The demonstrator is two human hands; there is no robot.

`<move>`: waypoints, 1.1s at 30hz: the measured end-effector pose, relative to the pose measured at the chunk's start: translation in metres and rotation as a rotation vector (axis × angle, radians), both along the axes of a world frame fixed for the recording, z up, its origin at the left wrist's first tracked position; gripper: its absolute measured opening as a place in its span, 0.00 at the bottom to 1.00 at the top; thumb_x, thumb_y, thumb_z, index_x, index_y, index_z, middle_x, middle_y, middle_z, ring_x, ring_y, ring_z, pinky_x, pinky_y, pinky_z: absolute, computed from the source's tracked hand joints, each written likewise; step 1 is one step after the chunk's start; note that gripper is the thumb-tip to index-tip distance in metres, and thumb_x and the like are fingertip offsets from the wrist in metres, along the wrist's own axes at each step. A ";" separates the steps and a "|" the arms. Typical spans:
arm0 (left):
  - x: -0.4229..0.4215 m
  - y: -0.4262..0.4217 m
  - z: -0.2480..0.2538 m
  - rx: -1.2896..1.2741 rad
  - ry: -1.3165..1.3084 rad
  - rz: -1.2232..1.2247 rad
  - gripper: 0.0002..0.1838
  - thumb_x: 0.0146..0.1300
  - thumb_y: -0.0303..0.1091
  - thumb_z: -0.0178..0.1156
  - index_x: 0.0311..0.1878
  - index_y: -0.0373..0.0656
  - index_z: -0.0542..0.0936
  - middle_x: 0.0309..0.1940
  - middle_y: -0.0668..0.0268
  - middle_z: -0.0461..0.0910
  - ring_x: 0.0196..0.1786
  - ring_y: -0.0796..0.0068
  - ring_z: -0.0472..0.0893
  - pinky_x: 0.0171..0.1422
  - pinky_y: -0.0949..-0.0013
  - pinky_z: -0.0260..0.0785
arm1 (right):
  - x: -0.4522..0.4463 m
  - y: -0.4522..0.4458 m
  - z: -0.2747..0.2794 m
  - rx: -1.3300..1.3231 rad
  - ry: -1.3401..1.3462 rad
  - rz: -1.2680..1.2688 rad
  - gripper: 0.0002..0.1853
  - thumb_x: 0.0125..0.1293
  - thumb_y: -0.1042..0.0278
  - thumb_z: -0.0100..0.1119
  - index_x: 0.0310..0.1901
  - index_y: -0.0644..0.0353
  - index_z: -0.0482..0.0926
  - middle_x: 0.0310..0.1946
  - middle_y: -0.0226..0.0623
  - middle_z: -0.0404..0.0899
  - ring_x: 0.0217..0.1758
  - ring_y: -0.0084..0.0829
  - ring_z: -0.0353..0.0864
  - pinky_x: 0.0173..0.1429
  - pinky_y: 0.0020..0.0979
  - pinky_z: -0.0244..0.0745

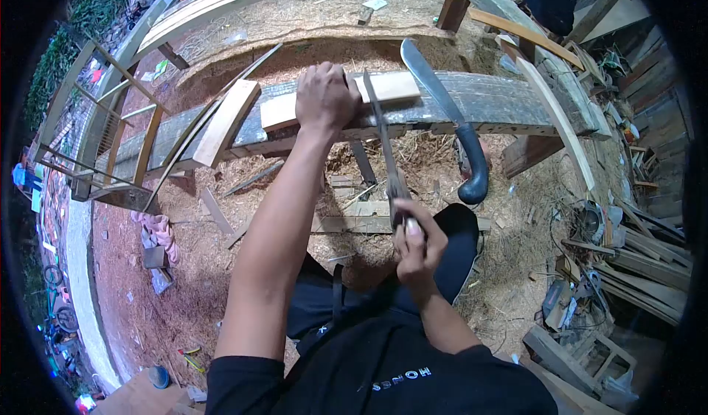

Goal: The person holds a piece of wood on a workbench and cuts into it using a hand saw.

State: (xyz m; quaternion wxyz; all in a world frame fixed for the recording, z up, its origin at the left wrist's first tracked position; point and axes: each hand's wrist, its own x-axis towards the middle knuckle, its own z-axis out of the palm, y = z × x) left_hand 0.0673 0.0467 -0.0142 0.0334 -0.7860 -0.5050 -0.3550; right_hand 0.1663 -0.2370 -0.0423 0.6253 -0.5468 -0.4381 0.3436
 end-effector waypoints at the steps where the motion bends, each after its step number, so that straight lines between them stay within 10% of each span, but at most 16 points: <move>1: -0.001 -0.003 0.001 -0.008 0.000 0.004 0.14 0.67 0.38 0.59 0.34 0.38 0.85 0.38 0.51 0.85 0.48 0.49 0.83 0.58 0.51 0.75 | -0.002 0.002 0.007 -0.036 0.024 0.010 0.18 0.76 0.72 0.48 0.58 0.63 0.85 0.38 0.34 0.85 0.33 0.21 0.75 0.40 0.26 0.71; 4: 0.001 -0.002 0.005 -0.011 0.018 0.017 0.14 0.67 0.37 0.59 0.33 0.37 0.84 0.37 0.51 0.84 0.46 0.49 0.84 0.59 0.50 0.75 | 0.005 0.059 0.018 0.036 -0.041 -0.017 0.17 0.77 0.71 0.48 0.58 0.64 0.84 0.29 0.26 0.75 0.31 0.17 0.71 0.35 0.23 0.65; 16: 0.005 -0.007 0.009 -0.054 0.041 0.034 0.14 0.68 0.37 0.57 0.36 0.38 0.86 0.40 0.52 0.86 0.47 0.51 0.85 0.57 0.51 0.77 | -0.005 0.046 0.025 0.058 -0.112 -0.028 0.17 0.75 0.68 0.50 0.57 0.61 0.85 0.43 0.42 0.89 0.38 0.29 0.86 0.46 0.33 0.80; 20: 0.005 -0.008 0.009 -0.107 0.063 0.069 0.14 0.68 0.39 0.56 0.36 0.39 0.86 0.41 0.53 0.87 0.49 0.51 0.84 0.60 0.51 0.75 | 0.002 0.021 0.012 0.117 -0.051 -0.048 0.18 0.76 0.69 0.48 0.58 0.63 0.85 0.26 0.21 0.75 0.26 0.11 0.67 0.31 0.22 0.59; 33: 0.002 -0.003 0.002 -0.040 0.038 0.027 0.14 0.68 0.39 0.58 0.35 0.38 0.85 0.38 0.53 0.85 0.48 0.50 0.84 0.58 0.49 0.75 | -0.001 -0.002 0.001 0.143 -0.139 -0.014 0.19 0.78 0.68 0.45 0.59 0.64 0.84 0.24 0.18 0.69 0.23 0.10 0.61 0.28 0.22 0.54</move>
